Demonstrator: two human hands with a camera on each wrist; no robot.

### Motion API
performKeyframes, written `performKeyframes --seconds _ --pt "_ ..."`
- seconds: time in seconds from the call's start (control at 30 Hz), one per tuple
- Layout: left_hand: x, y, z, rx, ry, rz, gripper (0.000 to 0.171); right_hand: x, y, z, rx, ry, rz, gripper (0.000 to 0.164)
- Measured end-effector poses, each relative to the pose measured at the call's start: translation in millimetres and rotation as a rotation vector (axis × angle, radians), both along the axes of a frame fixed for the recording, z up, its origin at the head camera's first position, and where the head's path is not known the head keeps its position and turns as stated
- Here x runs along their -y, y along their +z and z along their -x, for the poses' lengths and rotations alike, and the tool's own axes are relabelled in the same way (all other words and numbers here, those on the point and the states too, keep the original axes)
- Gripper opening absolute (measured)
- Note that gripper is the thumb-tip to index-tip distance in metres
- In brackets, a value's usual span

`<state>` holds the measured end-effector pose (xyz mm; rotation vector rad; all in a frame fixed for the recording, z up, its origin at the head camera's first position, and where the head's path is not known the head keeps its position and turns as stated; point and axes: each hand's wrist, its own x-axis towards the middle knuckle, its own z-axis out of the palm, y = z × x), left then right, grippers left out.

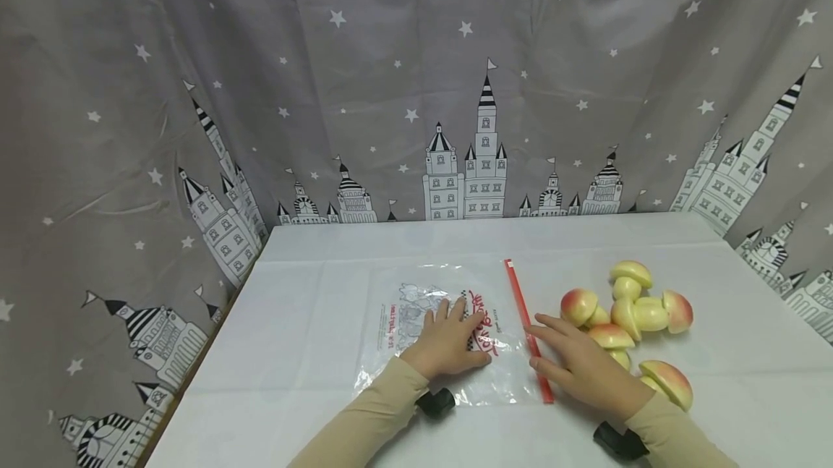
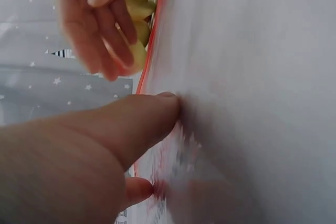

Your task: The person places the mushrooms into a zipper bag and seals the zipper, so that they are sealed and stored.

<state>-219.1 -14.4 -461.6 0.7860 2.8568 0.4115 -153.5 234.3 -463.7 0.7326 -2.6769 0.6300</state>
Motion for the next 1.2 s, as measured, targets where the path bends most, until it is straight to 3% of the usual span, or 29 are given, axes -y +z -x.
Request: performKeyframes --seconds 0.43,0.73,1.0,1.2 --pt "7 1.6 7.4 0.012 0.016 0.009 0.074 -2 1.1 -0.3 0.150 -0.006 -0.017 0.048" --pt "7 1.4 6.7 0.012 0.001 -0.005 0.073 -2 -1.1 -0.2 0.158 -0.014 -0.034 0.046" --pt "-10 12.8 -14.4 0.015 -0.049 -0.020 0.072 -4 -4.1 0.5 0.138 -0.001 -0.055 0.042" --pt "-20 4.6 -23.8 -0.034 -0.090 0.027 0.077 -3 -5.3 0.8 0.139 -0.009 -0.058 0.044"
